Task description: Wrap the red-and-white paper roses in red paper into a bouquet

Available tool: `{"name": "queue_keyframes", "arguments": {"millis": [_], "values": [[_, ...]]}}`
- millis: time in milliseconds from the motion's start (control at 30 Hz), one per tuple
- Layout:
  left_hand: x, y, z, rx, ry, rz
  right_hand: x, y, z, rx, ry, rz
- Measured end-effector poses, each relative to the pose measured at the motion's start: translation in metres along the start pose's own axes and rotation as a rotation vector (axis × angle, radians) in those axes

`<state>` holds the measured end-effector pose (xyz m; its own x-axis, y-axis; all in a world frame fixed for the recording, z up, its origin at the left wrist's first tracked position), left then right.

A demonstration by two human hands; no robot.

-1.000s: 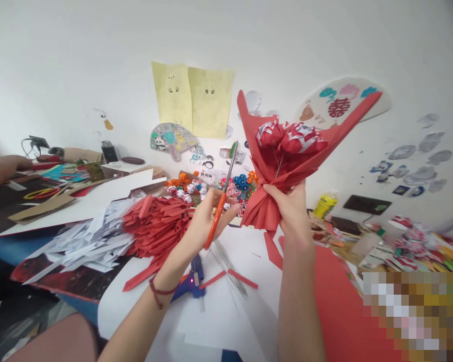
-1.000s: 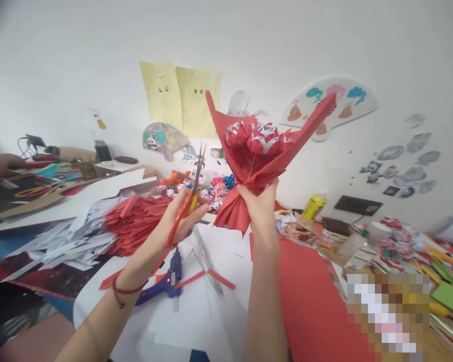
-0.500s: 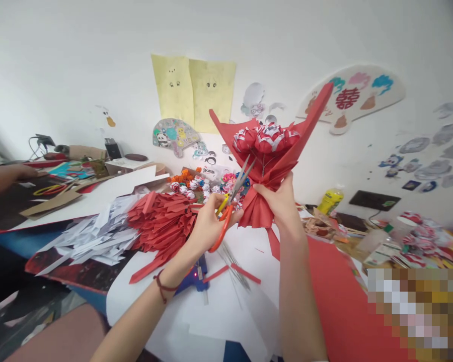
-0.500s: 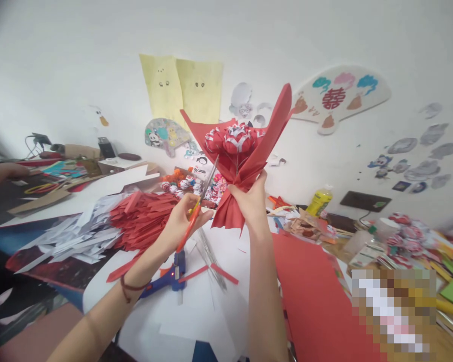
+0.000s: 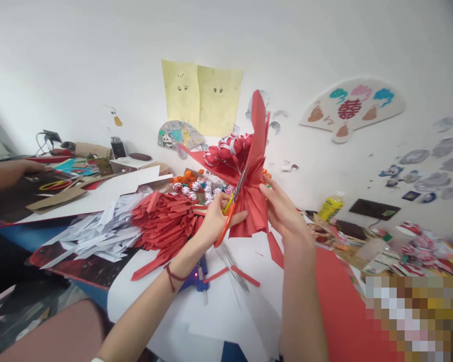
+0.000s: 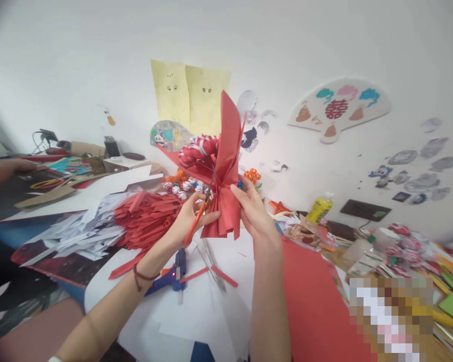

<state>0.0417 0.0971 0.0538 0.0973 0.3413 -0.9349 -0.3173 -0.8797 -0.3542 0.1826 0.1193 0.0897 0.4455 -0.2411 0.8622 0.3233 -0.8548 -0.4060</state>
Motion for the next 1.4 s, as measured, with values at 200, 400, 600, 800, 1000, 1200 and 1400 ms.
{"name": "queue_keyframes", "arguments": {"millis": [200, 400, 600, 800, 1000, 1200, 1400], "values": [[-0.004, -0.001, 0.005, 0.035, -0.044, -0.015, -0.044, -0.004, 0.009, 0.155, -0.100, -0.149], [-0.002, -0.002, 0.002, 0.116, -0.093, 0.015, -0.078, -0.005, 0.031, 0.103, -0.235, -0.213], [0.010, -0.004, 0.000, 0.130, -0.046, 0.123, -0.091, 0.009, 0.025, 0.067, -0.321, -0.317], [0.008, 0.017, 0.019, -0.007, -0.281, 0.009, -0.095, 0.038, 0.045, -0.335, -0.606, -0.305], [0.012, 0.056, 0.022, -0.081, -0.335, 0.025, -0.083, 0.065, 0.059, -0.572, -0.757, -0.072], [0.021, 0.077, -0.008, -0.092, -0.438, 0.127, -0.074, 0.080, 0.033, -0.570, -0.814, 0.120], [0.032, 0.083, -0.021, -0.030, -0.495, 0.264, -0.070, 0.087, 0.023, -0.537, -0.790, 0.240]]}}
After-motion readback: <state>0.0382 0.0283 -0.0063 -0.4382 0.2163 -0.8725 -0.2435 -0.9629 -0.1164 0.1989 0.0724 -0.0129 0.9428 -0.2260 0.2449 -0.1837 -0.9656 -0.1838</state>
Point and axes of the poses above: each hand's wrist, its own y-axis away from the middle knuckle, its own z-axis out of the back of the hand, x = y × z, the point moved 8 cm from there along -y, towards the middle knuckle, and after that the axes turned 13 degrees about x, right-handed, at the moved point
